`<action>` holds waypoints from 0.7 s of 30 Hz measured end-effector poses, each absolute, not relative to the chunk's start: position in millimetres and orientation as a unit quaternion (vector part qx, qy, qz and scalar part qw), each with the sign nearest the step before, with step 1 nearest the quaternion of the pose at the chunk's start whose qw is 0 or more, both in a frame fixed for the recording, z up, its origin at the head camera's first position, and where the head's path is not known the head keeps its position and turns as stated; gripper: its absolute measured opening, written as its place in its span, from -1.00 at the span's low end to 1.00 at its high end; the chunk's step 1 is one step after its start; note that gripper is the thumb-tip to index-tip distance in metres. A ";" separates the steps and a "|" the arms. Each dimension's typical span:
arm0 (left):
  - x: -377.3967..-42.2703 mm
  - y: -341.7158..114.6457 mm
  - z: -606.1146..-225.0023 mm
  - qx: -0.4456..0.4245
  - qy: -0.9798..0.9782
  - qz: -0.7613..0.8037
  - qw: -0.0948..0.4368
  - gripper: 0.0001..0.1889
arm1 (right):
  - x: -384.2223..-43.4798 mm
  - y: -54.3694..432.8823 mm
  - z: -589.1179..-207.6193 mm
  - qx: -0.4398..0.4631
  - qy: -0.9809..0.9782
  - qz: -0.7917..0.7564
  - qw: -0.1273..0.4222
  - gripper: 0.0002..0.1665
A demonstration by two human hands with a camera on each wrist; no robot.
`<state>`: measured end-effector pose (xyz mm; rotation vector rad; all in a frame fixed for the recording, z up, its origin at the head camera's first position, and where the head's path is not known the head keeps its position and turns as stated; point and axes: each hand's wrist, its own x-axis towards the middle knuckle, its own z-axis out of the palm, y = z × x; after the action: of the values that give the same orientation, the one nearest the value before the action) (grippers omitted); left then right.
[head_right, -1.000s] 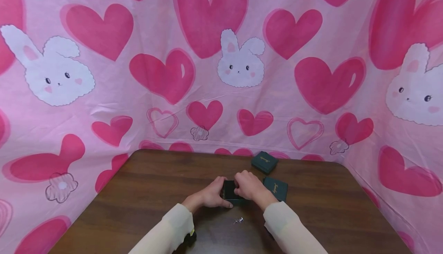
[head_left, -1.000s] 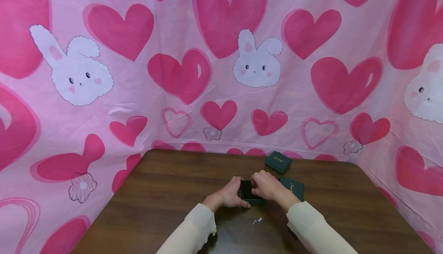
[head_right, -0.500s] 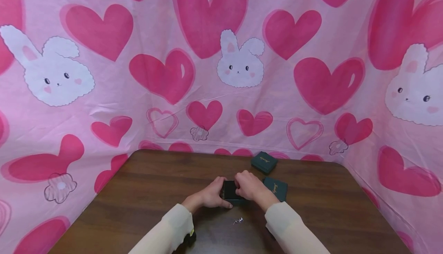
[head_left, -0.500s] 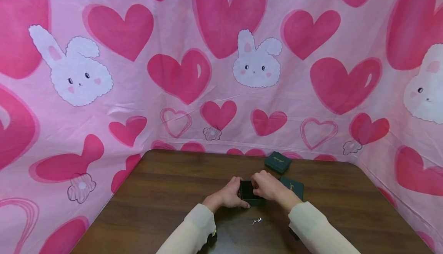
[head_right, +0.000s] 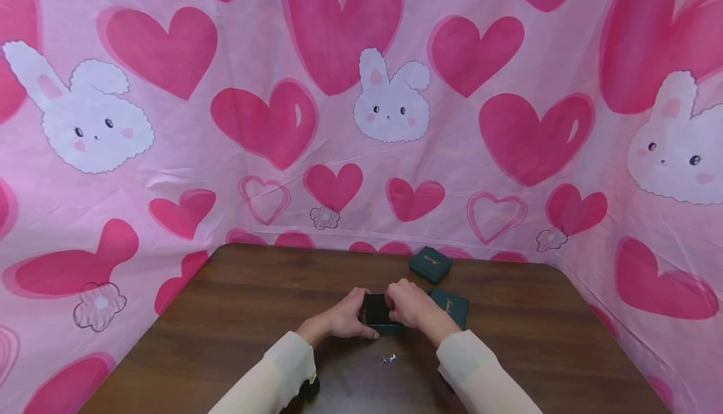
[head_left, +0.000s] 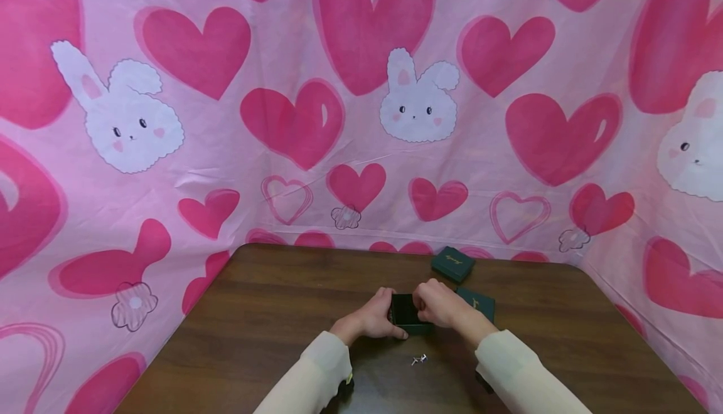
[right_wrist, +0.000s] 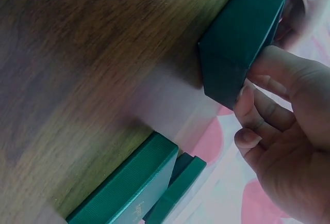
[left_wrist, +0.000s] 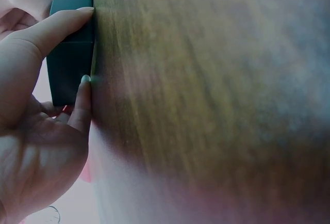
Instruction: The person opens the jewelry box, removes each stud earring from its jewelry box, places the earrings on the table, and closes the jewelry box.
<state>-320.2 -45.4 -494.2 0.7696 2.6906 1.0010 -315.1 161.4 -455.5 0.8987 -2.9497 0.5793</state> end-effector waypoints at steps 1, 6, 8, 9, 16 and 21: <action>-320.1 -45.5 -494.1 0.258 0.902 0.336 0.086 -0.19 | -315.0 161.7 -455.5 0.288 -0.940 0.184 0.001 -0.91; -319.3 -45.9 -492.4 0.255 0.901 0.339 0.091 -0.20 | -314.8 162.6 -455.6 0.295 -0.939 0.179 -0.002 -0.91; -319.3 -46.0 -491.6 0.253 0.902 0.338 0.091 -0.20 | -314.4 162.9 -455.0 0.293 -0.940 0.175 -0.006 -0.91; -319.4 -46.0 -491.6 0.253 0.902 0.338 0.091 -0.20 | -314.1 162.8 -454.9 0.291 -0.941 0.173 -0.009 -0.92; -318.1 -45.5 -491.9 0.253 0.903 0.335 0.086 -0.19 | -310.4 162.1 -454.0 0.286 -0.944 0.165 -0.015 -0.93; -318.5 -46.0 -493.2 0.253 0.904 0.332 0.088 -0.19 | -308.8 161.8 -453.0 0.281 -0.947 0.156 -0.021 -0.93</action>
<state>-318.5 -46.0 -493.2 0.7534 2.6922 0.9882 -308.8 161.8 -453.0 0.8955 -3.0143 0.4957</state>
